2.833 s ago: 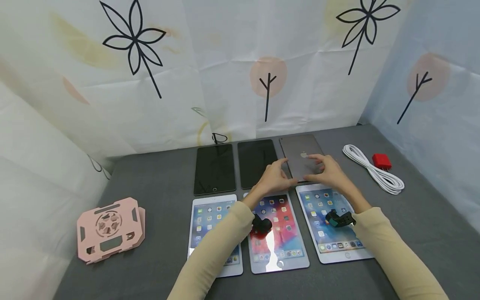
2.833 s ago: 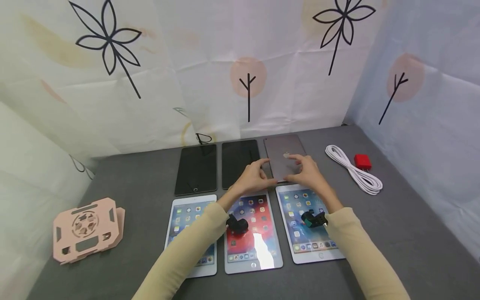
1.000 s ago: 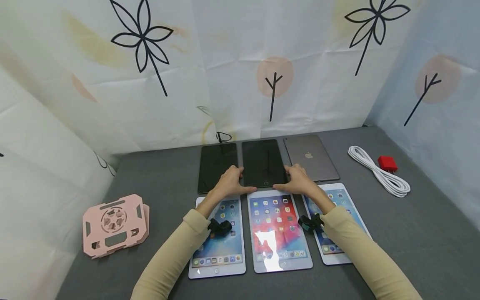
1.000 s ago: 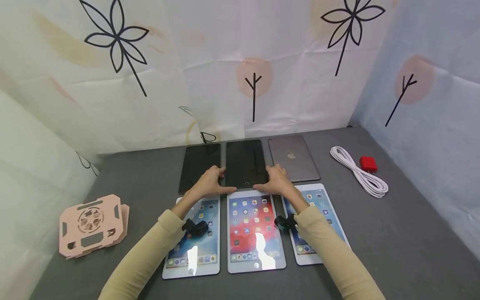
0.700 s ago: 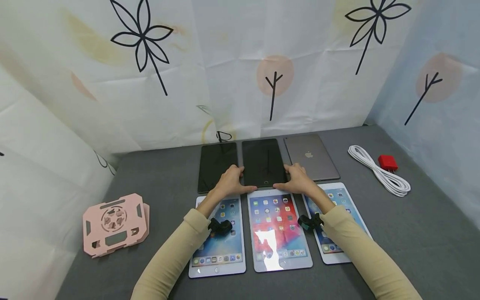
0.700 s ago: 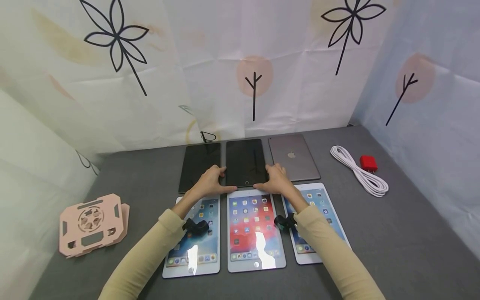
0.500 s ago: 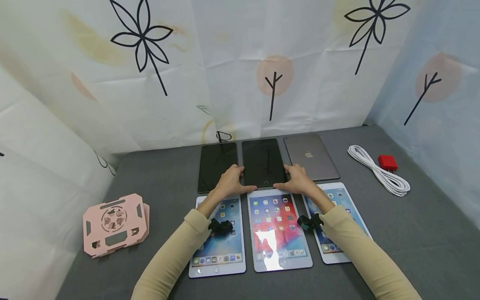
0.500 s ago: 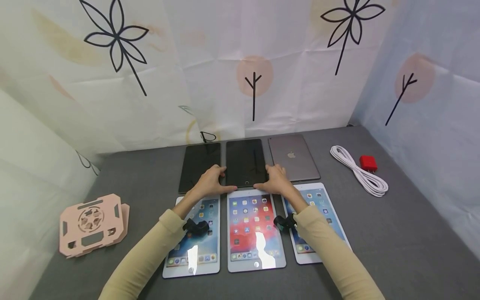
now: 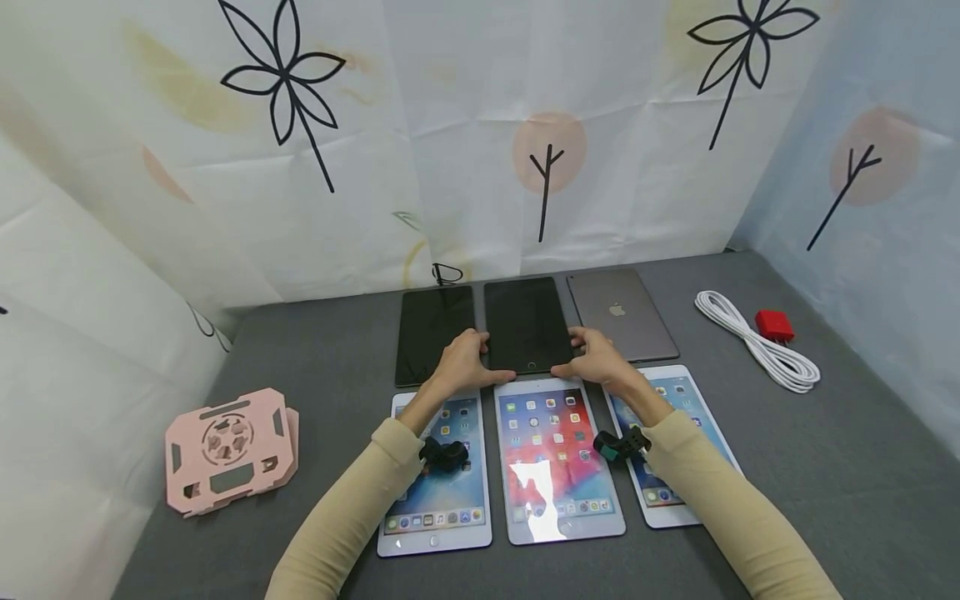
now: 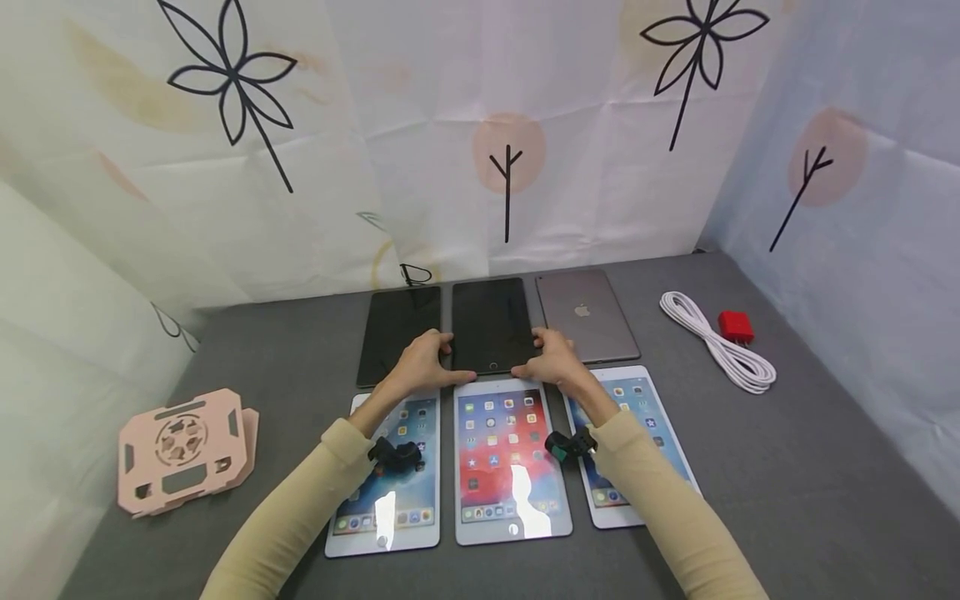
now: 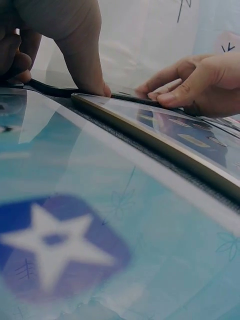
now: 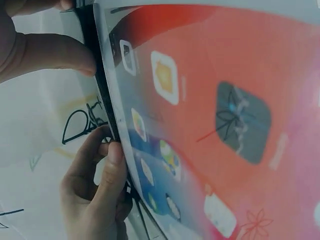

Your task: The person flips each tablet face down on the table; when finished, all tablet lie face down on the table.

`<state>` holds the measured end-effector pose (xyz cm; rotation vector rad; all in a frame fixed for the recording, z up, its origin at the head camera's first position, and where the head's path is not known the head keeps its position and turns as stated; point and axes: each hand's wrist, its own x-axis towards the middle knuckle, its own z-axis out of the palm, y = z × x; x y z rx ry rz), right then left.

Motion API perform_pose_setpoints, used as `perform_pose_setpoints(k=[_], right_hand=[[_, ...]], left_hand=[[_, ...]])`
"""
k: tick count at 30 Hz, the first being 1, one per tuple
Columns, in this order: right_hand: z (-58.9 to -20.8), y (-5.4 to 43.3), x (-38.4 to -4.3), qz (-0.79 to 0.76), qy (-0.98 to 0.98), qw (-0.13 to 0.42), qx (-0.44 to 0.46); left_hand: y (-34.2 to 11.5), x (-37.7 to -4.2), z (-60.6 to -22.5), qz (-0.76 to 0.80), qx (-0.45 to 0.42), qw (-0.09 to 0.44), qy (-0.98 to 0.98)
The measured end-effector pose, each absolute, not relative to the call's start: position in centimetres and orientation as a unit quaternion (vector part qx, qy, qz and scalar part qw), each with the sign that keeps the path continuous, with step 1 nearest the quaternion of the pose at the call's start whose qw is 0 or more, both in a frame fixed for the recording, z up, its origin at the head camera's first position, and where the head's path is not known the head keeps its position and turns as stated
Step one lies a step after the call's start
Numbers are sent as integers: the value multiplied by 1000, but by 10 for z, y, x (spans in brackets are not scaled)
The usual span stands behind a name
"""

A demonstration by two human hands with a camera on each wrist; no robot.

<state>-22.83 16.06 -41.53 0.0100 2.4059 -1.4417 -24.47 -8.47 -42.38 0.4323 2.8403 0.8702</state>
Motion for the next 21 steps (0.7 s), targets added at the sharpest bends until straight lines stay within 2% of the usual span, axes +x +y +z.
perform_pose_setpoints(k=[11, 21], right_hand=[[-411, 171, -226, -561, 810, 168, -9], [-417, 179, -225, -582, 801, 137, -30]], left_hand=[[-79, -247, -423, 292, 152, 77, 941], [-68, -246, -420, 265, 149, 75, 950]])
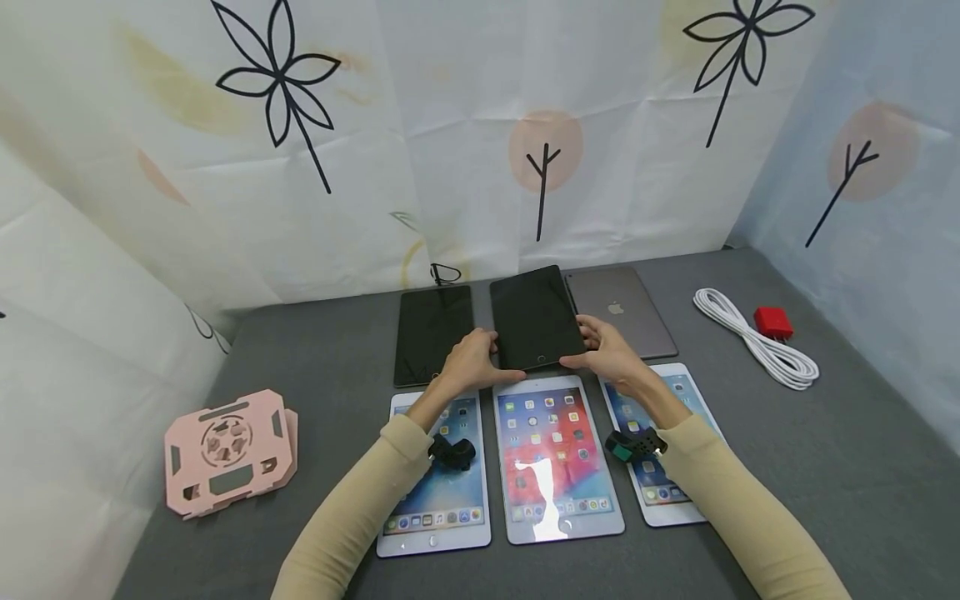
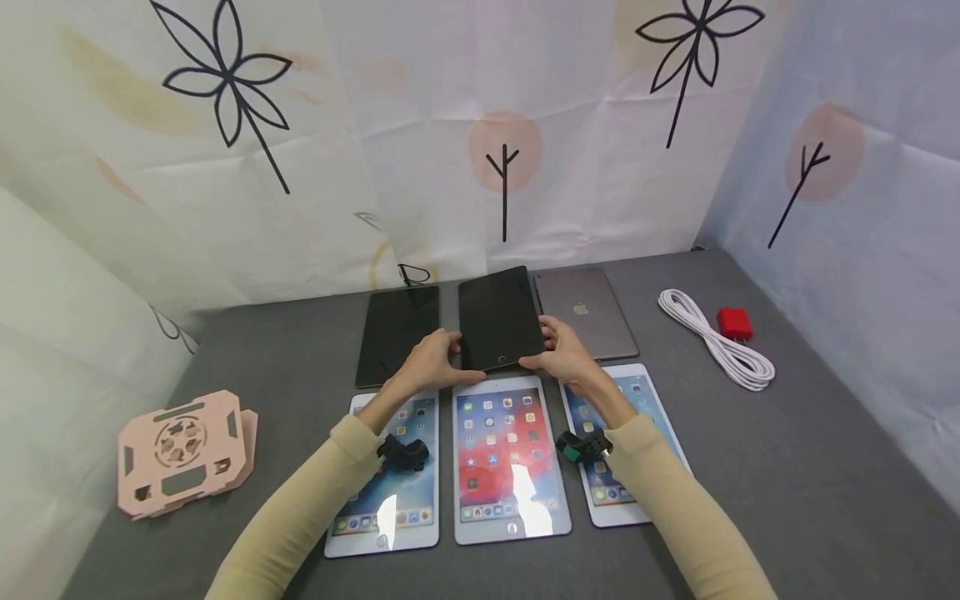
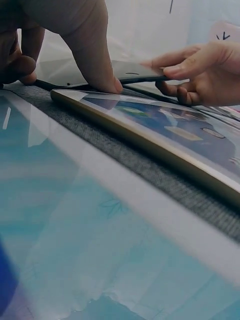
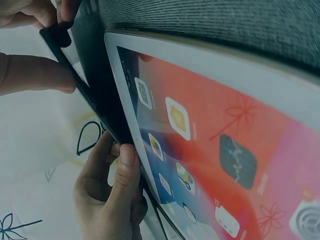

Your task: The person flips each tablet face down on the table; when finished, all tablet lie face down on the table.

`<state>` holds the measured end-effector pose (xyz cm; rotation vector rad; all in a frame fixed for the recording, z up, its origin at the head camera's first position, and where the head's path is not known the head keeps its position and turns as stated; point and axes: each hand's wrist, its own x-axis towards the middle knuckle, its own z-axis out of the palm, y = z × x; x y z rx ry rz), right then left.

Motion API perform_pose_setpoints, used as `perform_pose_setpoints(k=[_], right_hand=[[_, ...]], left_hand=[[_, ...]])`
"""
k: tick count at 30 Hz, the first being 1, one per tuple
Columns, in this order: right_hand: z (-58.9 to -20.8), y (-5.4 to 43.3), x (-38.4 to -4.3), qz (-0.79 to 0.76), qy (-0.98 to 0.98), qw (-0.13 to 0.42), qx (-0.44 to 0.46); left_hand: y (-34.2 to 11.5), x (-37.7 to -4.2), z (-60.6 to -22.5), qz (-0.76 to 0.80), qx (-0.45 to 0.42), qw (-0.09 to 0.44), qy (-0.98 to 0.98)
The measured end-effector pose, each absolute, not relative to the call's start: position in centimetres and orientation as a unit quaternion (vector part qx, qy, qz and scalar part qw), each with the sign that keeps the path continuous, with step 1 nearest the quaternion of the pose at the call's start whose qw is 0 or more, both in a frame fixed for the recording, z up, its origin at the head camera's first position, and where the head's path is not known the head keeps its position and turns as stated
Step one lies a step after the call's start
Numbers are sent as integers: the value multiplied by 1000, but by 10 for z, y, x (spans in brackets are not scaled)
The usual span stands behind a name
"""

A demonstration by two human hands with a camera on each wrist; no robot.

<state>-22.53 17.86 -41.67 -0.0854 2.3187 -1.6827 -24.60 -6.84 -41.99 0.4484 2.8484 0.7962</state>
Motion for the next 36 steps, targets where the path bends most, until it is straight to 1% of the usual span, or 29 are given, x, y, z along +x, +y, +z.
perform_pose_setpoints(k=[9, 18, 27, 31, 34, 36], right_hand=[[-411, 180, -223, -608, 786, 108, -38], [-401, 184, -219, -647, 754, 67, -93], [-388, 178, -216, -638, 759, 40, -128], [-386, 174, -213, -619, 772, 4, -143], [-387, 171, -213, -602, 783, -15, -154], [-388, 170, -212, -596, 787, -19, -159]], left_hand=[[-60, -247, -416, 280, 162, 87, 942], [-50, -249, -419, 312, 175, 114, 927], [-40, -251, -417, 333, 207, 128, 911], [-41, -252, -415, 348, 230, 152, 896], [-47, -254, -411, 388, 249, 191, 867], [-51, -254, -406, 430, 251, 220, 839]])
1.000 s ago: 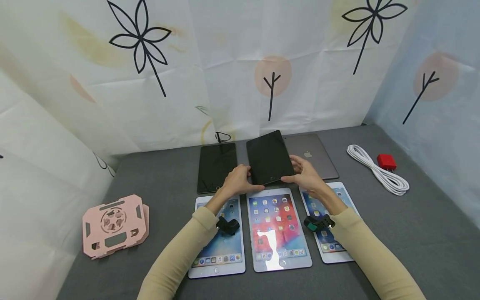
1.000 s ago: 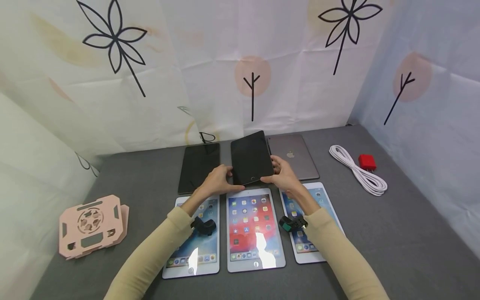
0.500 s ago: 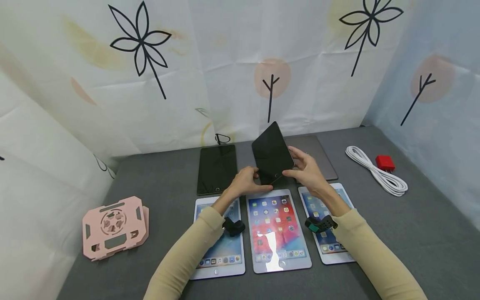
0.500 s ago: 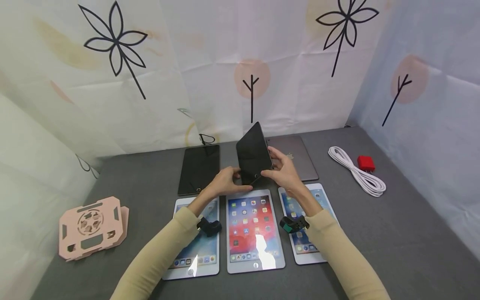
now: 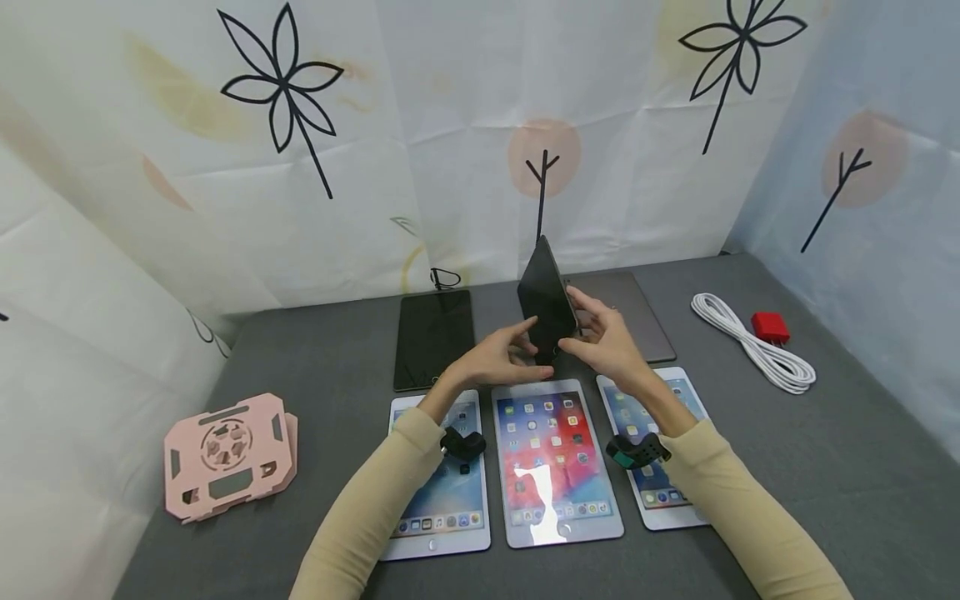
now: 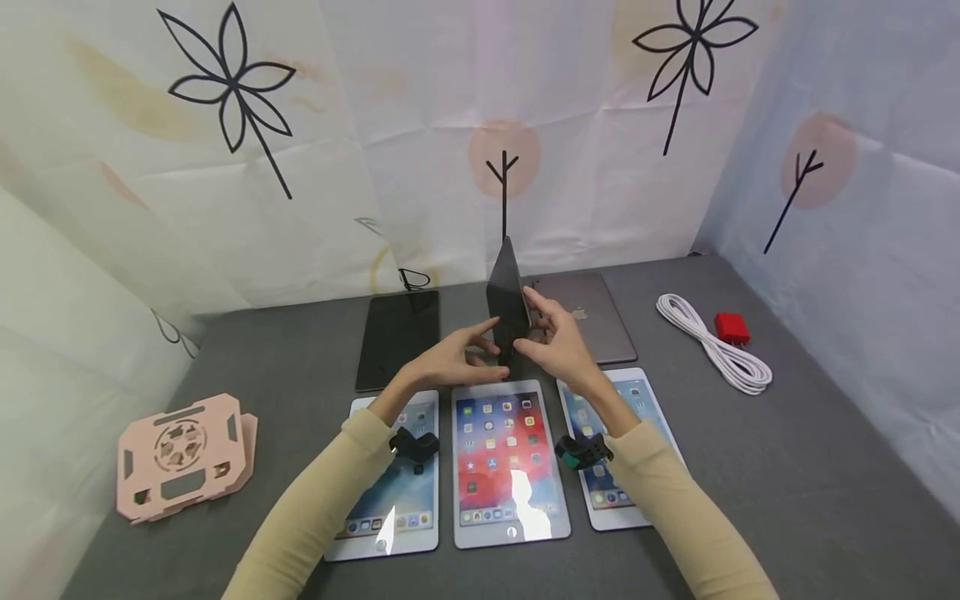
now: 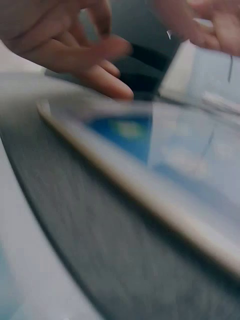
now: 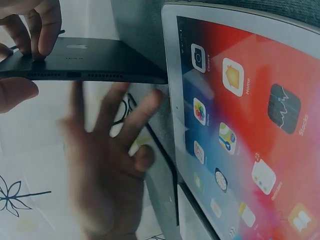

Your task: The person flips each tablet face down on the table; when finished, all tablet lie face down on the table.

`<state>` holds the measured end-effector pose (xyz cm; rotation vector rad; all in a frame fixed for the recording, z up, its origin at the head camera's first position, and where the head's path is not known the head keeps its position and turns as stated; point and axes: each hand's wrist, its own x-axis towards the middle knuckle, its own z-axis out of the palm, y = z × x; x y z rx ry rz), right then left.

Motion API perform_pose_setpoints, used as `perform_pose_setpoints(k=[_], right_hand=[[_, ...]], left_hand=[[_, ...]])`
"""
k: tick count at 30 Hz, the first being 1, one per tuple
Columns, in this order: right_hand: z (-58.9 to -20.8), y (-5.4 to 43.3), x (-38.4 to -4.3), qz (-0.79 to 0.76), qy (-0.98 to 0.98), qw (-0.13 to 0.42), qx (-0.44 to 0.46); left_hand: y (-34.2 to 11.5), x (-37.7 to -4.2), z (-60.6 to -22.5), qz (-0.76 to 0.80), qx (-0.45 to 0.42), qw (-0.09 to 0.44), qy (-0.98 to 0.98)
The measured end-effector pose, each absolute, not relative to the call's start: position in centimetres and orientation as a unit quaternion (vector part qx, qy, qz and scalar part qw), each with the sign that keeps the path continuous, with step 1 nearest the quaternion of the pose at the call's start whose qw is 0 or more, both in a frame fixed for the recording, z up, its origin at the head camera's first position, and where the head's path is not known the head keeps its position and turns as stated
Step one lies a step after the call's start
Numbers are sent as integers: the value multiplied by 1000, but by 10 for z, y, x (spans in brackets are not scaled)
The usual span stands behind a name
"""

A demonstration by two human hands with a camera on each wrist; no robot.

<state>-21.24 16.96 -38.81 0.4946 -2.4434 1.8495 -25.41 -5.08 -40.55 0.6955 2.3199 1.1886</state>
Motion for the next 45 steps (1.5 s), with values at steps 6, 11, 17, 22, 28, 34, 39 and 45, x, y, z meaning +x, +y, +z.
perform_pose_setpoints(k=[6, 11, 17, 22, 28, 34, 39, 45], right_hand=[[-390, 162, -215, 583, -789, -17, 193], [-396, 157, -217, 551, -808, -63, 198], [-409, 157, -220, 519, -822, -116, 203], [-416, 156, -223, 484, -840, -145, 199], [-417, 154, -223, 467, -845, -146, 217], [-417, 151, -222, 435, -863, -130, 220], [-417, 149, -222, 411, -876, -118, 223], [-417, 150, -223, 428, -872, -115, 206]], left_hand=[[-54, -253, -386, 494, 282, 190, 800], [-51, -249, -377, 473, 298, 128, 819], [-53, -246, -374, 463, 289, 119, 829], [-58, -246, -376, 465, 281, 107, 833], [-66, -244, -378, 490, 264, 82, 827], [-71, -239, -381, 521, 235, 56, 818], [-73, -233, -385, 542, 198, 45, 816], [-75, -230, -391, 601, 178, 55, 777]])
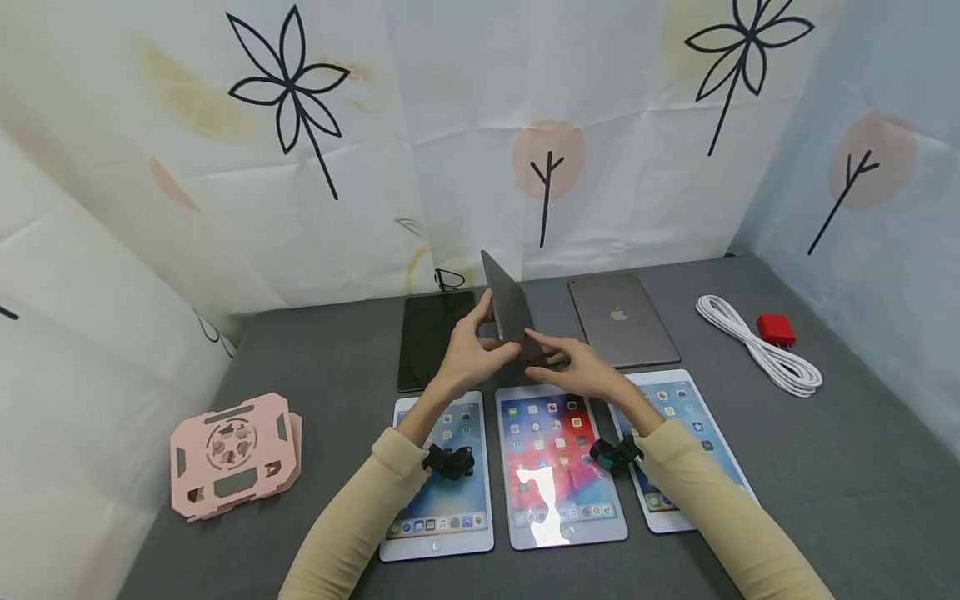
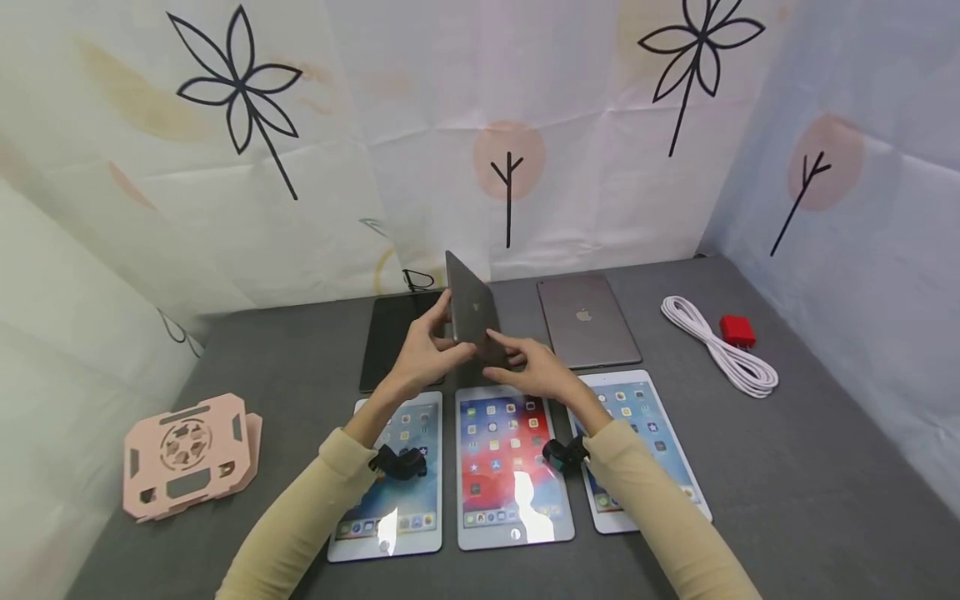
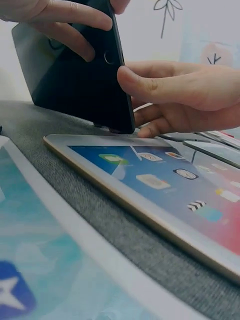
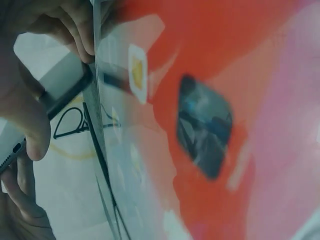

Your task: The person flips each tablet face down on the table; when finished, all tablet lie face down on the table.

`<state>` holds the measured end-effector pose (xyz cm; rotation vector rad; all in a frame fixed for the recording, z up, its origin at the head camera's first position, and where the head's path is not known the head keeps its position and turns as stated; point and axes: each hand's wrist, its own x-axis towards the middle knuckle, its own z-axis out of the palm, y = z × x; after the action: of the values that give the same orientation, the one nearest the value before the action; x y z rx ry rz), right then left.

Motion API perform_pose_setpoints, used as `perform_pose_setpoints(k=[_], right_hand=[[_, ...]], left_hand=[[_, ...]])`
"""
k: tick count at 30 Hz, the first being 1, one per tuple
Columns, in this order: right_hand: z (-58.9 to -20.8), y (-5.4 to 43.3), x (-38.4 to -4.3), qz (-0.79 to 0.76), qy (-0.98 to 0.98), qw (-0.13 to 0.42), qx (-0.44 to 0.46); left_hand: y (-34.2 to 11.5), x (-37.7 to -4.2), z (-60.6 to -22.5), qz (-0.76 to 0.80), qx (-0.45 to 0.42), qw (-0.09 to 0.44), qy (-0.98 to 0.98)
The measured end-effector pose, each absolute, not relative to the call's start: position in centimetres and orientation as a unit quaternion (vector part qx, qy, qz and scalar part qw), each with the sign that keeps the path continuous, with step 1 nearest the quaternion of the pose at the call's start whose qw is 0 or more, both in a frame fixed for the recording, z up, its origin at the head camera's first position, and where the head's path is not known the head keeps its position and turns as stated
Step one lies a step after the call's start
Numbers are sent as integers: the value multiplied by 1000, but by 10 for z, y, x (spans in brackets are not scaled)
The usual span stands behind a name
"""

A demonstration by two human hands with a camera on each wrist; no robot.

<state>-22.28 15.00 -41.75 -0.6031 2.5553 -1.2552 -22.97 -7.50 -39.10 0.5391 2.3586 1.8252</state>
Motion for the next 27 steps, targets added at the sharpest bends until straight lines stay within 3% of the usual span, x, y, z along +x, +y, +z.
perform_pose_setpoints(k=[15, 27], right_hand=[[-417, 161, -225, -467, 868, 118, -119], [-416, 173, -228, -507, 848, 144, -60]], left_hand=[[-68, -231, -406, 729, 105, 69, 673], [-65, -236, -421, 750, 76, 136, 643]])
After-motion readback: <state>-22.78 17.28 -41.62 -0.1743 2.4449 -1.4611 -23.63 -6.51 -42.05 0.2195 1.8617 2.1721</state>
